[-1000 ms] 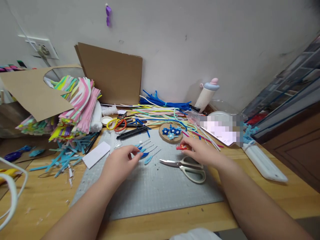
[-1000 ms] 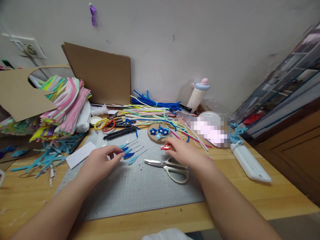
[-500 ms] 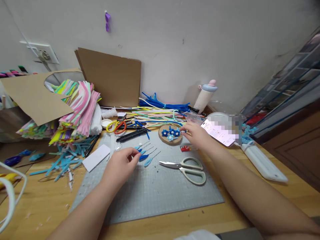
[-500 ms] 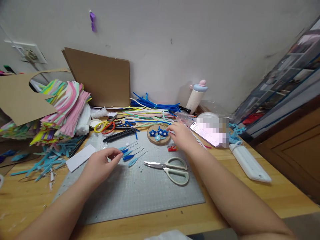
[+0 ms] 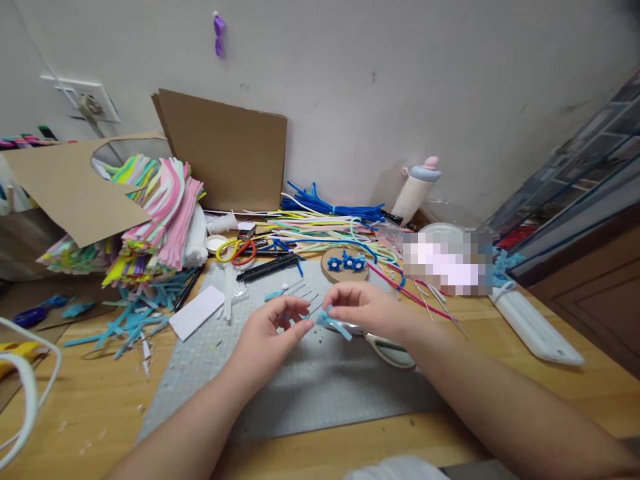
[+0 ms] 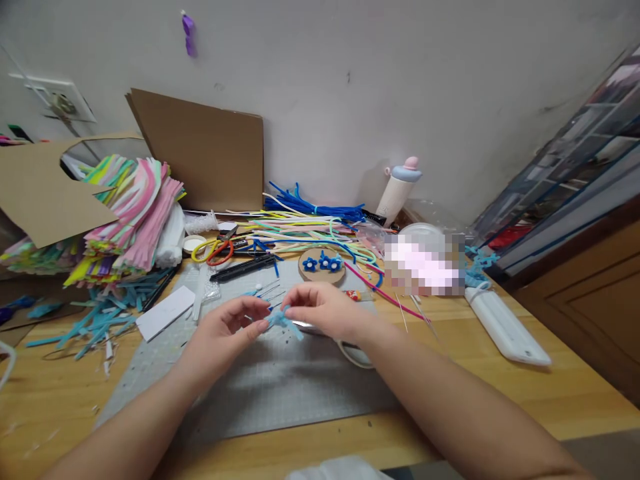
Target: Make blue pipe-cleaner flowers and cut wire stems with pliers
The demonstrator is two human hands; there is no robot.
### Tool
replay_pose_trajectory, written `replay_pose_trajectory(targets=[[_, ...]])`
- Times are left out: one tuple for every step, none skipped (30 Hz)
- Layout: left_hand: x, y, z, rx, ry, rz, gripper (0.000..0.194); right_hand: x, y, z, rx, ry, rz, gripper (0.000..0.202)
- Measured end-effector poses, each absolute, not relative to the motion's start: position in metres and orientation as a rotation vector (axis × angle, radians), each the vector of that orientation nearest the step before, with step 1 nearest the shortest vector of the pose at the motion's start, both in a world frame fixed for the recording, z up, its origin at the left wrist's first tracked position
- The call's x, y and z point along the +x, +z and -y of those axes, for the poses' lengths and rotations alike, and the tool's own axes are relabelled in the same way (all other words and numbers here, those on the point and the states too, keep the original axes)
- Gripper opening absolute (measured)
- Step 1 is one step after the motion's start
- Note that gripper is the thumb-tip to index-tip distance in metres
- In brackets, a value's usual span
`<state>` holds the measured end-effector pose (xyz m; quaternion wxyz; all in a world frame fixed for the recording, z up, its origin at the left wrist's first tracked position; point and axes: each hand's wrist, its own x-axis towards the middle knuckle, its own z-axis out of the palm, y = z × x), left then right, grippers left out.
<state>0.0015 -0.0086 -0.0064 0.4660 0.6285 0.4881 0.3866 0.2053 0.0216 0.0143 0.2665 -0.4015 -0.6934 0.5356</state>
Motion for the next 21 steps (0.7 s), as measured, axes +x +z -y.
replay_pose_trajectory(targets=[[0.003,-0.006,0.009,1.483,0.954,-1.123,0.025,0.198,0.013,-0.014,-1.057,1.570,1.756,0.022],[0.003,-0.006,0.010,1.427,0.942,-1.060,0.023,0.191,0.012,-0.008,-1.046,1.631,1.672,0.022],[0.004,-0.006,0.010,1.379,0.923,-1.020,0.021,0.186,0.010,-0.003,-1.043,1.656,1.621,0.022],[0.004,-0.005,0.011,1.340,0.898,-1.005,0.019,0.182,0.008,-0.001,-1.045,1.653,1.593,0.022],[0.004,-0.004,0.011,1.306,0.876,-1.012,0.019,0.182,0.006,0.001,-1.057,1.621,1.585,0.022],[0.004,-0.003,0.011,1.278,0.864,-1.033,0.020,0.184,0.005,0.002,-1.085,1.550,1.605,0.022],[0.003,-0.002,0.010,1.251,0.861,-1.059,0.021,0.189,0.005,0.003,-1.141,1.431,1.658,0.021],[0.002,-0.001,0.010,1.226,0.867,-1.080,0.022,0.197,0.005,0.004,-1.217,1.261,1.738,0.020],[0.001,0.000,0.009,1.203,0.883,-1.096,0.023,0.208,0.005,0.006,-1.324,1.031,1.847,0.017],[0.000,0.000,0.008,1.184,0.910,-1.110,0.024,0.220,0.005,0.009,-1.446,0.776,1.986,0.014],[-0.001,0.000,0.007,1.171,0.944,-1.121,0.024,0.234,0.005,0.013,-1.539,0.549,2.131,0.012],[-0.003,0.000,0.005,1.161,0.979,-1.130,0.025,0.247,0.004,0.018,-1.647,0.389,2.246,0.010],[-0.004,0.000,0.005,1.153,1.010,-1.138,0.025,0.259,0.001,0.024,-1.755,0.310,2.337,0.007],[-0.004,0.000,0.004,1.146,1.035,-1.144,0.026,0.269,-0.002,0.030,-1.855,0.293,2.379,0.007],[-0.005,0.000,0.004,1.139,1.052,-1.148,0.026,0.278,-0.006,0.035,-1.901,0.310,2.417,0.015],[-0.005,0.000,0.004,1.135,1.061,-1.148,0.026,0.284,-0.011,0.039,-1.910,0.313,2.446,0.022],[-0.004,0.001,0.004,1.131,1.066,-1.148,0.025,0.289,-0.015,0.041,-1.894,0.313,2.464,0.027],[-0.004,0.001,0.005,1.128,1.069,-1.147,0.024,0.292,-0.019,0.043,-1.857,0.323,2.482,0.031],[-0.003,0.002,0.005,1.126,1.073,-1.147,0.024,0.294,-0.022,0.043,-1.819,0.341,2.494,0.033],[-0.003,0.003,0.006,1.123,1.078,-1.147,0.023,0.295,-0.024,0.043,-1.790,0.376,2.502,0.034],[-0.002,0.004,0.006,1.119,1.084,-1.148,0.023,0.296,-0.025,0.041,-1.774,0.419,2.504,0.035]])
